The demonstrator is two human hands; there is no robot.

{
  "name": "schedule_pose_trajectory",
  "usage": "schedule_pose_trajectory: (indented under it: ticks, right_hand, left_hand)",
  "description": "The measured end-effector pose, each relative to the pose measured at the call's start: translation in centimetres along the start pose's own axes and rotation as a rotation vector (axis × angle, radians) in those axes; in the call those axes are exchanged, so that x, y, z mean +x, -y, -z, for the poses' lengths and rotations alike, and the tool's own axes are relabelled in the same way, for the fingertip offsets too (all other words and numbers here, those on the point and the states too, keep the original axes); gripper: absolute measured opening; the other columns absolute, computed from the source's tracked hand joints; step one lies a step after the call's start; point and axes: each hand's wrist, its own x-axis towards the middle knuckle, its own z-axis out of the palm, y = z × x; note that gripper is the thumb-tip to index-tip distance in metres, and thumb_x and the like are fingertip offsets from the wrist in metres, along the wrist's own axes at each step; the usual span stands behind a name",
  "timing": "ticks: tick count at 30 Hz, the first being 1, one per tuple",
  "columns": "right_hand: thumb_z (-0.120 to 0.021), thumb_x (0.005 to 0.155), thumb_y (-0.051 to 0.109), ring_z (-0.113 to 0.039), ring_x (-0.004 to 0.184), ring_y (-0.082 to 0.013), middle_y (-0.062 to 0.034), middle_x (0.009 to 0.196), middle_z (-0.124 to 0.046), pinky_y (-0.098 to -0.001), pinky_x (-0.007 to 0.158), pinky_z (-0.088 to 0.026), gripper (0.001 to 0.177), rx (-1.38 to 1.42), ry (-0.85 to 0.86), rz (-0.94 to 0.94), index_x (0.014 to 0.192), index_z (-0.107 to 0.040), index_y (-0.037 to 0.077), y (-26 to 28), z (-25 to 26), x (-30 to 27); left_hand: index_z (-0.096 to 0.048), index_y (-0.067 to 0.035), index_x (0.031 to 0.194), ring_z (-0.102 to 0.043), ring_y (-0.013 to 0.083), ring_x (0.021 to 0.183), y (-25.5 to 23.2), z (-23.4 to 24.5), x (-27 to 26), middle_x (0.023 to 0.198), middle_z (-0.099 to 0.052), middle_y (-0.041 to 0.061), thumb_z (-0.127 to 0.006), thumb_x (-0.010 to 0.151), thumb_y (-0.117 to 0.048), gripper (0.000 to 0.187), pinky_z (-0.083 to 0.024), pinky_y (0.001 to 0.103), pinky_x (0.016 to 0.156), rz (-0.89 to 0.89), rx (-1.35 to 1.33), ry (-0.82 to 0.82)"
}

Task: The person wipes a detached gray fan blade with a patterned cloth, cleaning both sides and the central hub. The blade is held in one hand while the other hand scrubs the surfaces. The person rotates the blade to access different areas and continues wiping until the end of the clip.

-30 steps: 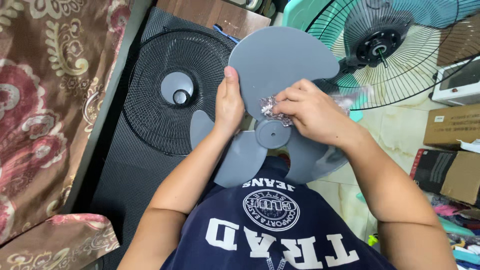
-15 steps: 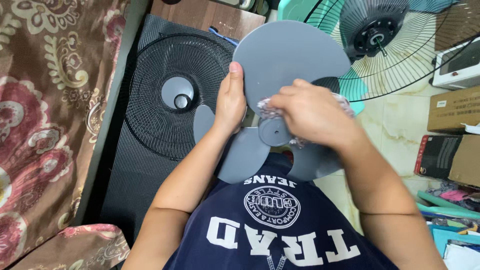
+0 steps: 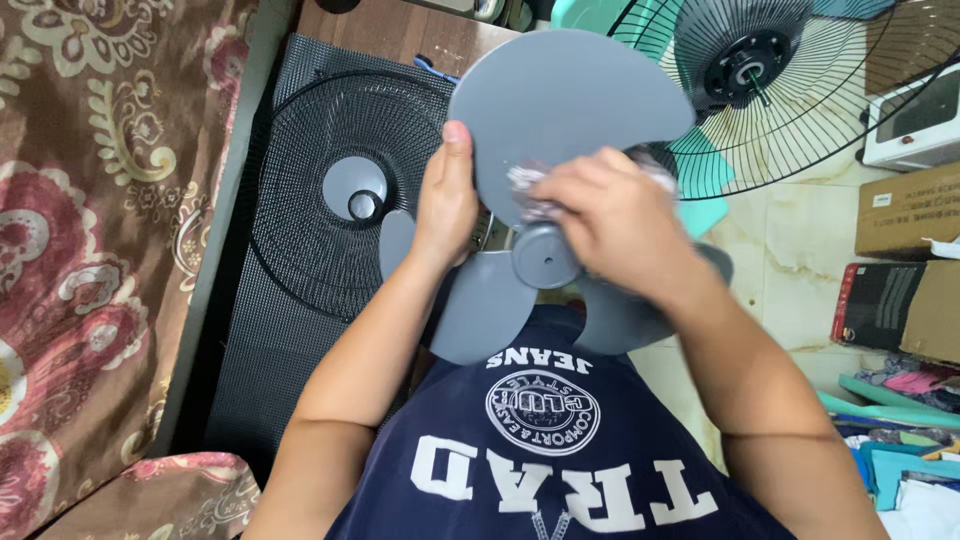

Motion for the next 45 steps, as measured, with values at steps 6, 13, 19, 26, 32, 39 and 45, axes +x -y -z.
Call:
schedule_pose_trajectory:
  ticks: [6, 13, 19, 26, 32, 39, 45]
  right_hand:
    - [-0.068, 0.082, -0.001, -0.06, 0.108, -0.0321, -0.0075, 0.114, -0.066, -0.0426, 0.094, -0.052, 0.028, -0.192, -0.255, 0.182, 0.106, -0.075, 0.012, -2.3, -2.3, 1.1]
    - [-0.068, 0.086, -0.004, -0.055, 0.112, -0.0339, -0.0127, 0.121, -0.062, -0.0456, 0.099, -0.046, 0.025, -0.238, -0.396, -0.024, 0.11, -0.071, 0.005, -3.6, -5.0, 0.7]
    - [-0.068, 0.086, -0.003, -0.058, 0.111, -0.0307, -0.0106, 0.121, -0.065, -0.0423, 0.099, -0.046, 0.029, -0.108, -0.274, 0.19, 0.112, -0.07, 0.007, -5.1, -4.6, 1.0]
    - [-0.073, 0.086, -0.005, -0.056, 0.113, -0.0335, -0.0108, 0.122, -0.062, -0.0468, 0.101, -0.045, 0.032, -0.182, -0.426, 0.054, 0.116, -0.071, 0.007, -4.4, -5.4, 2.4]
    - [-0.074, 0.081, 0.001, -0.055, 0.113, -0.0346, -0.008, 0.124, -0.062, -0.0439, 0.1, -0.048, 0.035, -0.017, -0.176, 0.241, 0.115, -0.071, 0.009, -2.9, -5.0, 1.4]
    - [-0.071, 0.08, -0.003, -0.054, 0.113, -0.0365, -0.0141, 0.132, -0.063, -0.046, 0.102, -0.046, 0.041, -0.119, -0.413, 0.146, 0.119, -0.068, 0.006, -2.8, -5.5, 4.0]
    - [-0.07, 0.089, -0.006, -0.055, 0.12, -0.0373, -0.0164, 0.135, -0.063, -0.0455, 0.108, -0.045, 0.037, -0.161, -0.447, -0.046, 0.125, -0.066, 0.003, -5.4, -4.4, 3.1]
  left_hand:
    - [-0.065, 0.007, 0.122, -0.063, 0.0165, 0.101, -0.2, 0.1, -0.7, 0.114, -0.069, 0.012, -0.031, 0.11, -0.053, 0.07, -0.052, 0.031, 0.092, -0.107, -0.094, 0.073]
    - [-0.064, 0.006, 0.124, -0.062, 0.0152, 0.1, 0.4, 0.4, -0.8, 0.114, -0.069, 0.01, -0.031, 0.109, -0.054, 0.071, -0.051, 0.029, 0.092, -0.119, -0.103, 0.059]
    - [-0.067, 0.012, 0.122, -0.047, 0.0223, 0.087, 0.5, 0.3, -0.7, 0.104, -0.06, 0.016, -0.031, 0.113, -0.053, 0.075, -0.041, 0.037, 0.08, 0.059, -0.051, -0.016]
    - [-0.063, 0.006, 0.127, -0.063, 0.016, 0.105, 0.7, -0.2, -0.7, 0.119, -0.069, 0.012, -0.029, 0.111, -0.054, 0.071, -0.05, 0.029, 0.096, -0.14, -0.043, 0.131]
    - [-0.063, 0.006, 0.126, -0.064, 0.0162, 0.105, 0.9, 0.1, -0.6, 0.117, -0.07, 0.009, -0.028, 0.11, -0.051, 0.068, -0.051, 0.031, 0.097, -0.102, -0.187, 0.126]
    - [-0.067, 0.008, 0.113, -0.055, 0.017, 0.088, 1.1, -1.0, -0.2, 0.098, -0.065, 0.011, -0.028, 0.117, -0.049, 0.069, -0.048, 0.033, 0.081, -0.128, 0.135, 0.045]
    - [-0.065, 0.006, 0.121, -0.064, 0.0165, 0.095, 0.0, -0.9, -0.8, 0.105, -0.071, 0.009, -0.03, 0.113, -0.047, 0.064, -0.052, 0.031, 0.087, -0.27, 0.159, 0.086]
